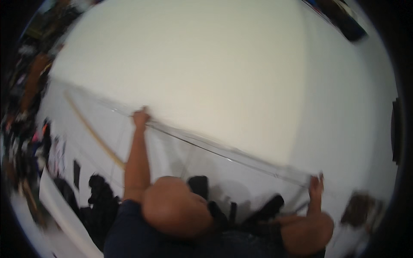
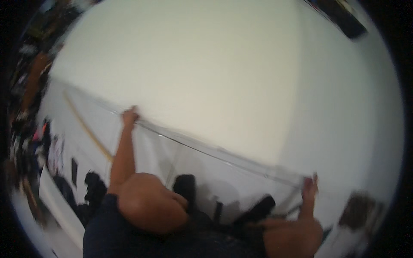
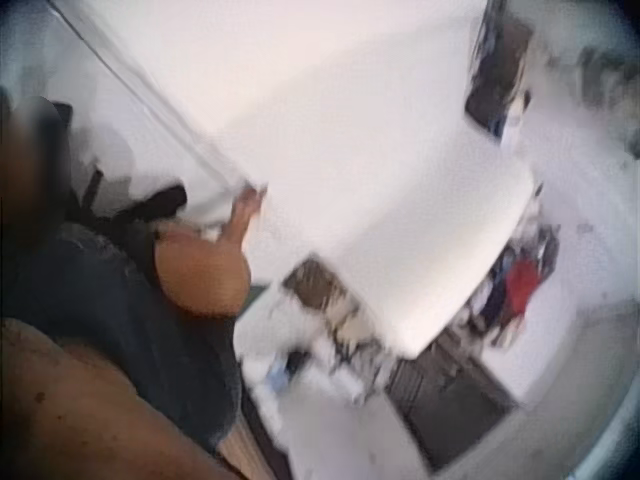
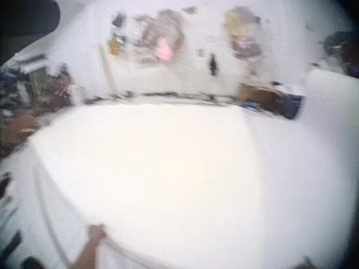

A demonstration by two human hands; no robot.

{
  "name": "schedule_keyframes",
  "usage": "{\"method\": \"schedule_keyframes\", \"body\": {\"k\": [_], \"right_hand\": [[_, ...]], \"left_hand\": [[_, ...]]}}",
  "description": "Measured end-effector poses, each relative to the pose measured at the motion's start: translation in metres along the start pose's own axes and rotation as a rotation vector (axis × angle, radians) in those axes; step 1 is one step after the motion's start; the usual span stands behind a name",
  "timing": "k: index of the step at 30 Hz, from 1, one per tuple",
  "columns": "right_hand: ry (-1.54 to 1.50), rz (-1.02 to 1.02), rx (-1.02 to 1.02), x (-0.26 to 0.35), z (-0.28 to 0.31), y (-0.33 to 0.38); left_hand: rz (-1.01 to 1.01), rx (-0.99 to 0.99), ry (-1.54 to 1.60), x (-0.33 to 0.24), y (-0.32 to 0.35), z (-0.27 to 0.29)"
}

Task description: The person spreads a white fabric layer over a large foam block on the floor, smoothes it out by hand, and then uses shears to cut the foam along a straight line using a wooden guide.

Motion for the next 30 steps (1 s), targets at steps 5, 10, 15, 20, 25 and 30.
{"method": "schedule_keyframes", "body": {"k": [5,10,15,20,25,30], "right_hand": [[0.312,-0.015,-0.064,0.024,-0.072,0.038],[0.316,0.204,-0.033,0.038,-0.046,0.063],[0.507,0.144,-0.163,-0.004,-0.055,0.063],[0.58,0.095,-0.161,-0.004,-0.055,0.068],[0.588,0.102,-0.117,-0.002,-0.056,0.066],[0.666,0.086,-0.108,0.0,-0.06,0.058]], "left_hand": [[0.736,0.047,1.377,-0.084,0.003,0.02],[0.684,0.075,1.561,-0.076,0.002,0.024],[0.673,0.045,1.457,-0.056,0.002,0.028],[0.664,0.082,1.432,-0.053,0.005,0.03],[0.705,0.019,1.39,-0.054,0.005,0.027],[0.825,-0.111,1.21,-0.067,0.007,0.036]]}}
Point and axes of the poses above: each hand's wrist, its own y-axis away from the middle knuckle, its own z-axis out of the back of the hand, x = y × z, the point moved 1 cm from there along -y, towards the middle knuckle, and after that the axes turned 1 degree about -x, right-handed, at the moved point
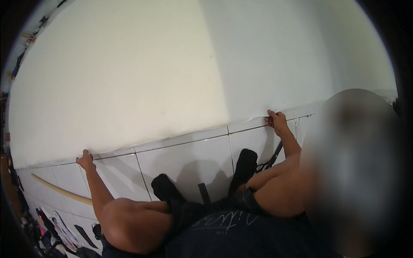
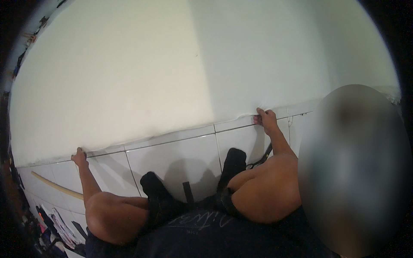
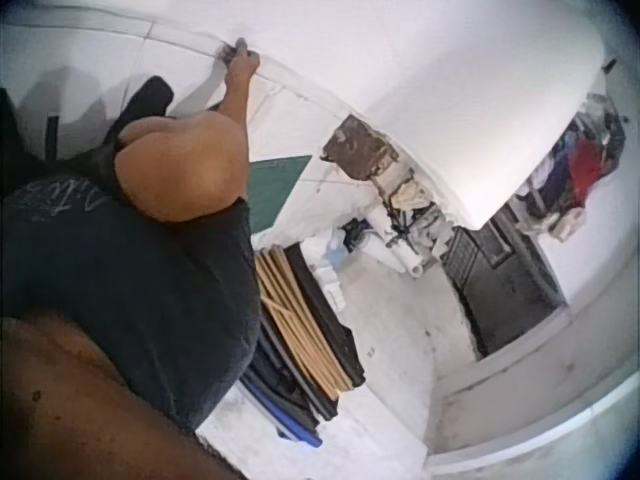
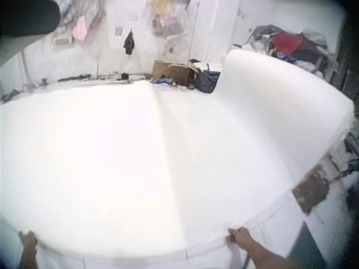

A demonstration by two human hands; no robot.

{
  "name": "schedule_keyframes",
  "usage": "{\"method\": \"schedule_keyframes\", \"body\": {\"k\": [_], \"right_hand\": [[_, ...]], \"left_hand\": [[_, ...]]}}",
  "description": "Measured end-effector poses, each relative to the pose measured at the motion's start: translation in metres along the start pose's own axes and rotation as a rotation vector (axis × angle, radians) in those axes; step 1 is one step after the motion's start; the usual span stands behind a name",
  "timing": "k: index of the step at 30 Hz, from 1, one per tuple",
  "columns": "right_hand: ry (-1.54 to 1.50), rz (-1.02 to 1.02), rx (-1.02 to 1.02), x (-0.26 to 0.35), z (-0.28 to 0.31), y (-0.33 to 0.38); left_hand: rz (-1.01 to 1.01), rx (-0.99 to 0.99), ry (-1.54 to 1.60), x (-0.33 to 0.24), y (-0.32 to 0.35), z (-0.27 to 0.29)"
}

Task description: The person spreads a white fabric layer over a large foam block on the floor, smoothes it out by hand, and then uses shears to cut the foam along a straight line using a wooden guide.

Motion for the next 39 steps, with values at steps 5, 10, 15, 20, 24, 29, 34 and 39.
{"method": "schedule_keyframes", "body": {"k": [5,10,15,20,24,29,34,39], "right_hand": [[-0.127,-0.176,0.01,0.026,0.005,0.019],[-0.62,-0.159,0.44,0.014,-0.014,0.02],[-0.259,-0.098,0.655,0.052,-0.094,0.071],[0.082,0.223,0.652,0.079,-0.102,0.07],[0.442,0.226,0.523,0.054,-0.121,0.079],[0.587,0.343,0.562,0.029,-0.133,0.073],[0.554,0.673,0.452,0.019,-0.132,0.081],[0.857,0.613,0.493,0.012,-0.124,0.064]], "left_hand": [[-0.991,-0.086,-0.656,-0.037,0.088,-0.038],[-1.057,0.267,-0.921,-0.034,0.139,-0.073],[-1.027,0.285,-0.937,-0.017,0.134,-0.076],[-1.025,0.303,-0.939,-0.021,0.136,-0.078],[-0.993,0.321,-0.959,-0.022,0.137,-0.081],[-1.017,0.3,-0.996,-0.022,0.132,-0.077],[-1.008,0.318,-1.007,-0.022,0.135,-0.082],[-0.989,0.319,-0.974,-0.023,0.135,-0.074]]}}
Point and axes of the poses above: each hand's wrist, its own y-axis away from the middle knuckle, its own z-axis out of the back of the hand, x = y × z, the point moved 1 cm from there along -y, towards the middle knuckle, and after that the axes turned 1 degree about -x, right-handed, at the moved point
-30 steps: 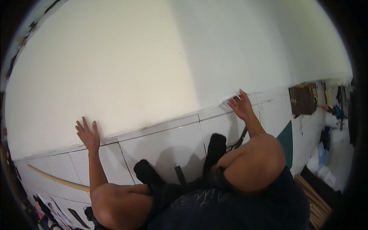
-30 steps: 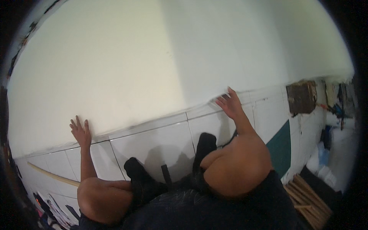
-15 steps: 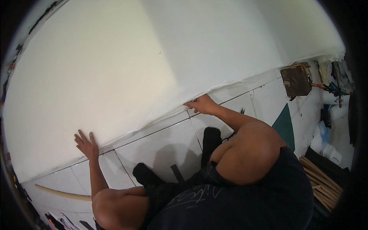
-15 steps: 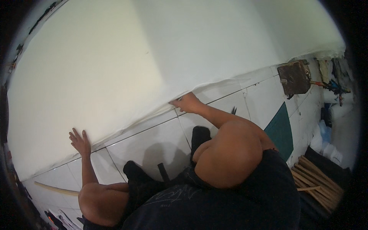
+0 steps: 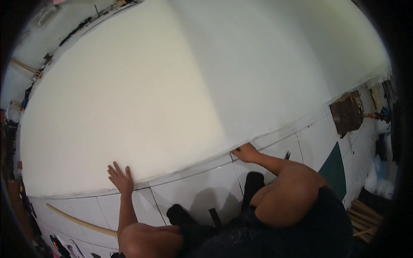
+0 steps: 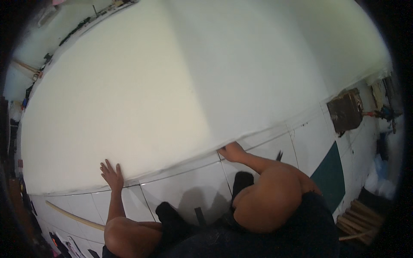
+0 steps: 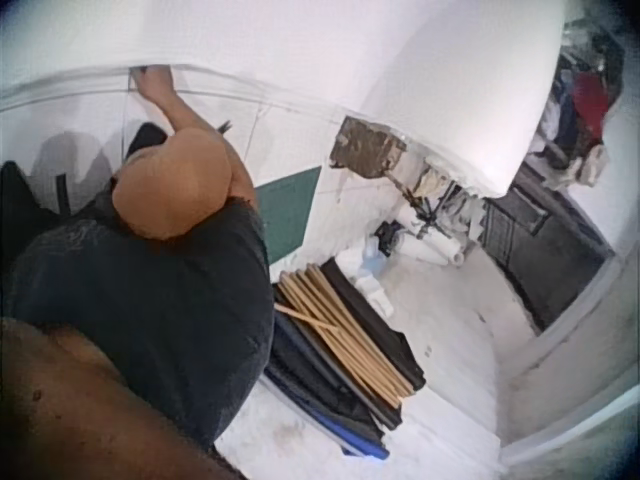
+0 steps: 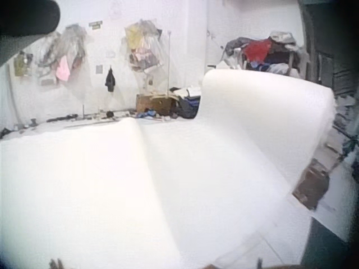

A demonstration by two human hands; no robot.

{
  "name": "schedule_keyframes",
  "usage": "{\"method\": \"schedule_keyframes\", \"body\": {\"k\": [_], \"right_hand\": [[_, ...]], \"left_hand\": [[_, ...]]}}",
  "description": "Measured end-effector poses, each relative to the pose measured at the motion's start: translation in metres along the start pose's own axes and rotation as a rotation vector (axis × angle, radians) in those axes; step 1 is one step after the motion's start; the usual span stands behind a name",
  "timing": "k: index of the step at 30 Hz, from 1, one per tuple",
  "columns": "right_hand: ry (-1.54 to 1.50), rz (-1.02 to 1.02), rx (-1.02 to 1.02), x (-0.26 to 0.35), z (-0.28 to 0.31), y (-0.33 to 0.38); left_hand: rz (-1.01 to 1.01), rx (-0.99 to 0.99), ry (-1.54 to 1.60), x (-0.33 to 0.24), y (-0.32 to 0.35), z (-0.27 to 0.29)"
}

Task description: The person spreads a white fabric layer over a large foam block on the floor, smoothes it out by hand, and then uses shears to cut the foam along a straight line using a wooden guide.

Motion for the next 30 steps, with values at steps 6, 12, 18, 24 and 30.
{"method": "schedule_keyframes", "body": {"k": [6,12,18,24,30], "right_hand": [[-0.288,-0.086,0.62,0.084,0.081,0.01],[0.279,0.194,0.027,0.117,0.133,-0.079],[0.604,0.456,-0.018,0.108,0.12,-0.184],[0.672,0.413,-0.242,0.08,0.067,-0.211],[0.692,0.45,-0.345,0.091,0.077,-0.2]], "left_hand": [[-0.024,-0.058,0.048,-0.009,0.0,0.003],[-0.013,-0.032,0.048,-0.009,0.002,0.005],[0.012,-0.033,0.089,-0.008,0.002,0.003],[-0.009,-0.108,0.101,-0.006,0.0,0.013],[-0.003,-0.117,0.118,-0.009,0.001,0.015]]}}
Point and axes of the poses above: each hand's wrist, its own y-axis away from the middle knuckle, its own z-axis out of the back of the hand, x = y × z, the point moved 1 cm from there along -y, towards the middle knuckle, and after that the axes turned 1 degree about -x, right-handed, at the moved point
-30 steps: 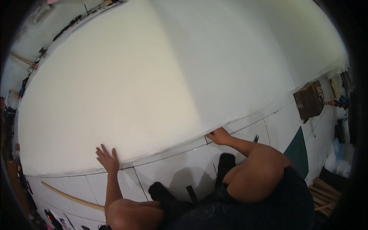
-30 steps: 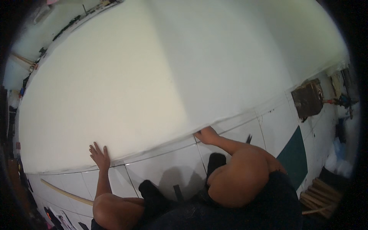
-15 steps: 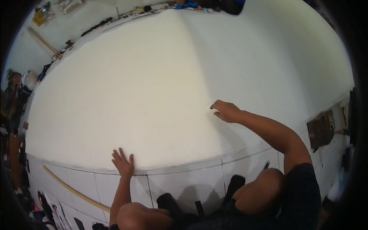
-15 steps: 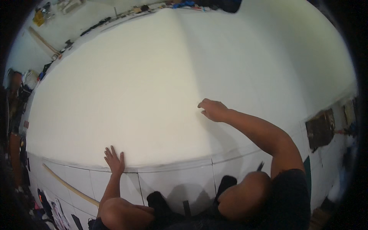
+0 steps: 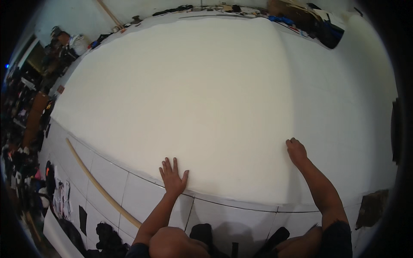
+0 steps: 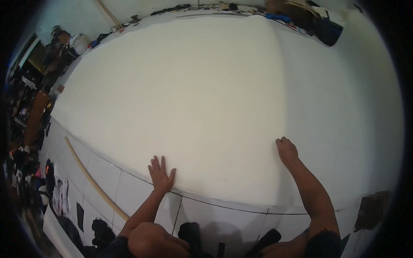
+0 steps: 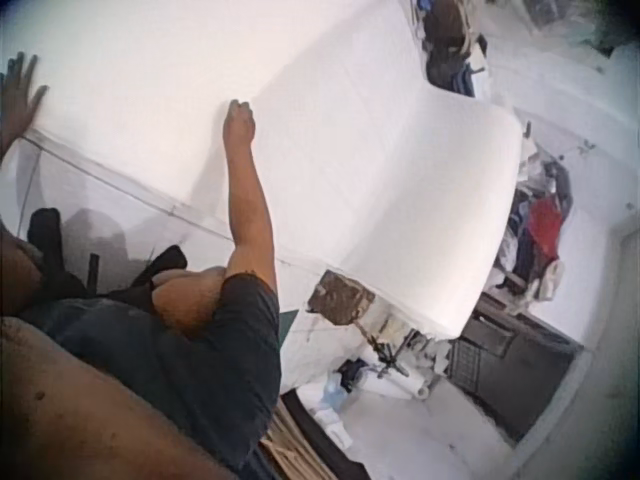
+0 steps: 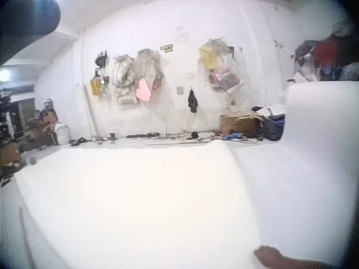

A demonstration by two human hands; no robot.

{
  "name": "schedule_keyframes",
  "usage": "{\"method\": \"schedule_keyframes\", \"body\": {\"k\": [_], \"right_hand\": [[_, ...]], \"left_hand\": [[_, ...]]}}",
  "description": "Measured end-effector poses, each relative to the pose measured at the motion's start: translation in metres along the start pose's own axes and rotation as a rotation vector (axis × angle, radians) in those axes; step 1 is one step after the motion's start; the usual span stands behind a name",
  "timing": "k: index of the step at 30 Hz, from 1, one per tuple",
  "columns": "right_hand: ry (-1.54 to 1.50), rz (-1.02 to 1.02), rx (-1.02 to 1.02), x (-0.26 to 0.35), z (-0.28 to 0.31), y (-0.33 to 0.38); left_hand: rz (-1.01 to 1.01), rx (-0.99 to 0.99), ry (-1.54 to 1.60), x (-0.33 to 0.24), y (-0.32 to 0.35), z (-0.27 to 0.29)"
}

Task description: The person spreads a white fabric layer over a large foam block on the floor, smoothes it out by hand, and then uses shears to cut the foam along a straight line using a wooden guide.

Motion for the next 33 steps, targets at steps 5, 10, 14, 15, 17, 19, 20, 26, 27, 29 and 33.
{"method": "schedule_keyframes", "body": {"k": [5,10,14,15,17,19,20,26,27,29,33], "right_hand": [[-0.004,-0.198,0.161,-0.013,0.0,0.008],[0.092,-0.221,0.81,-0.054,0.024,0.105],[-0.193,-0.773,1.781,-0.069,0.029,0.241],[-0.059,-0.569,1.76,-0.038,0.042,0.234],[-0.19,-0.555,1.782,-0.058,0.03,0.27],[-0.346,-0.675,1.464,-0.048,0.044,0.246],[-0.423,-0.722,1.308,-0.042,0.062,0.23],[-0.458,-0.505,0.459,-0.025,0.08,0.176],[-0.413,-0.44,0.384,-0.031,0.082,0.179],[-0.35,-0.325,0.343,-0.021,0.087,0.171],[-0.423,-0.075,0.367,0.034,0.082,0.119]], "left_hand": [[0.014,-0.013,0.032,0.006,0.005,-0.008],[-0.01,-0.042,0.052,-0.003,0.003,-0.009],[-0.035,-0.076,0.099,-0.007,0.004,-0.015],[-0.019,-0.084,0.094,0.006,0.006,-0.01],[-0.006,-0.093,0.145,0.013,0.009,-0.011],[0.07,-0.194,0.46,0.039,0.01,0.004],[0.109,-0.258,0.615,0.054,0.018,0.01],[0.967,-0.515,-0.334,0.229,0.183,0.038],[1.223,-0.29,-0.337,0.218,0.21,0.038],[1.467,-0.173,-0.359,0.172,0.238,0.052],[1.396,-0.125,0.104,0.184,0.292,0.052]]}}
Point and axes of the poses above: each hand's wrist, its own y-axis away from the middle knuckle, its own z-axis out of the back of the hand, x = y × z, the point moved 1 cm from there along -y, towards the middle knuckle, and after that the axes turned 1 degree about -x, right-handed, at the moved point
